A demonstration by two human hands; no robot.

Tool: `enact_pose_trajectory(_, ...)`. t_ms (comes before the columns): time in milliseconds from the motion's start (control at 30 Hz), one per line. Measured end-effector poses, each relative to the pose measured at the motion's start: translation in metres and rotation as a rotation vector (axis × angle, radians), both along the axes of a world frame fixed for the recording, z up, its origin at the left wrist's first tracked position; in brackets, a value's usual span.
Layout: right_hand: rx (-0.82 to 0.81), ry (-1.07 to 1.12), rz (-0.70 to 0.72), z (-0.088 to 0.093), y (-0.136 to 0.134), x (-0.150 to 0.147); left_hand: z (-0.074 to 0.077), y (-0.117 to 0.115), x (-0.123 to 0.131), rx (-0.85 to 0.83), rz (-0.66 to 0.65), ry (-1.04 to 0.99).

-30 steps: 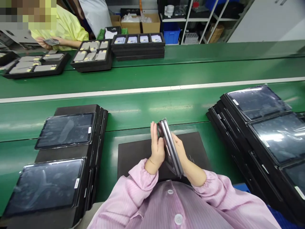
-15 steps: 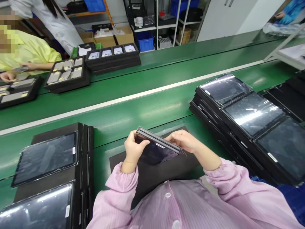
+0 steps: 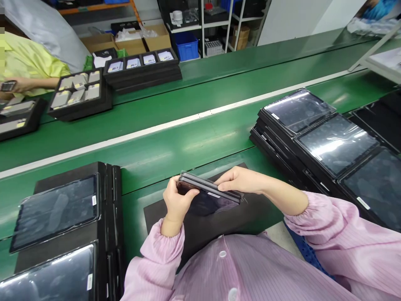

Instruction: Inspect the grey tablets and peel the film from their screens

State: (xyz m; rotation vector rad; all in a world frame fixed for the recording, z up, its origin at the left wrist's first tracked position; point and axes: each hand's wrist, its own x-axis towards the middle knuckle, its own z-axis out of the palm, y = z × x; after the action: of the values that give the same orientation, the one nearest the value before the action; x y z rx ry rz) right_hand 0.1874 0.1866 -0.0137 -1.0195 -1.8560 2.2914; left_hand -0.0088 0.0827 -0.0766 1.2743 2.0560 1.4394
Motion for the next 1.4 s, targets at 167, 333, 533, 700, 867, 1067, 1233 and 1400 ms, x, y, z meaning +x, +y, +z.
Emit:
enact_pose_trajectory(167, 0.069, -0.105, 0.009, 0.003, -0.008, 0.001, -0.007, -0.006, 0.003, -0.005, 0.023, 0.076)
enact_pose_trajectory(333, 0.171, -0.165, -0.069, 0.002, -0.018, 0.002, -0.015, -0.006, 0.004, 0.005, 0.022, 0.122)
enact_pose_trajectory(533, 0.080, -0.094, -0.101, -0.001, -0.018, 0.008, -0.012, -0.003, 0.004, 0.003, -0.005, 0.144)
enact_pose_trajectory(700, 0.140, -0.103, -0.021, 0.008, -0.023, 0.007, -0.012, -0.009, 0.003, 0.031, -0.011, 0.138)
enact_pose_trajectory(867, 0.432, -0.273, -0.023, 0.016, -0.037, -0.003, -0.017, -0.013, 0.002, 0.021, 0.052, 0.144)
enact_pose_trajectory(1067, 0.475, -0.230, 0.013, 0.021, -0.037, -0.004, -0.012, -0.015, 0.000, 0.060, 0.049, 0.181)
enact_pose_trajectory(1233, 0.546, -0.288, 0.096, 0.027, -0.038, -0.003, -0.011, -0.023, 0.003, 0.078, 0.040, 0.200)
enact_pose_trajectory(1400, 0.707, -0.361, 0.012, 0.024, -0.049, -0.006, -0.005, -0.025, 0.009, 0.032, 0.079, 0.064)
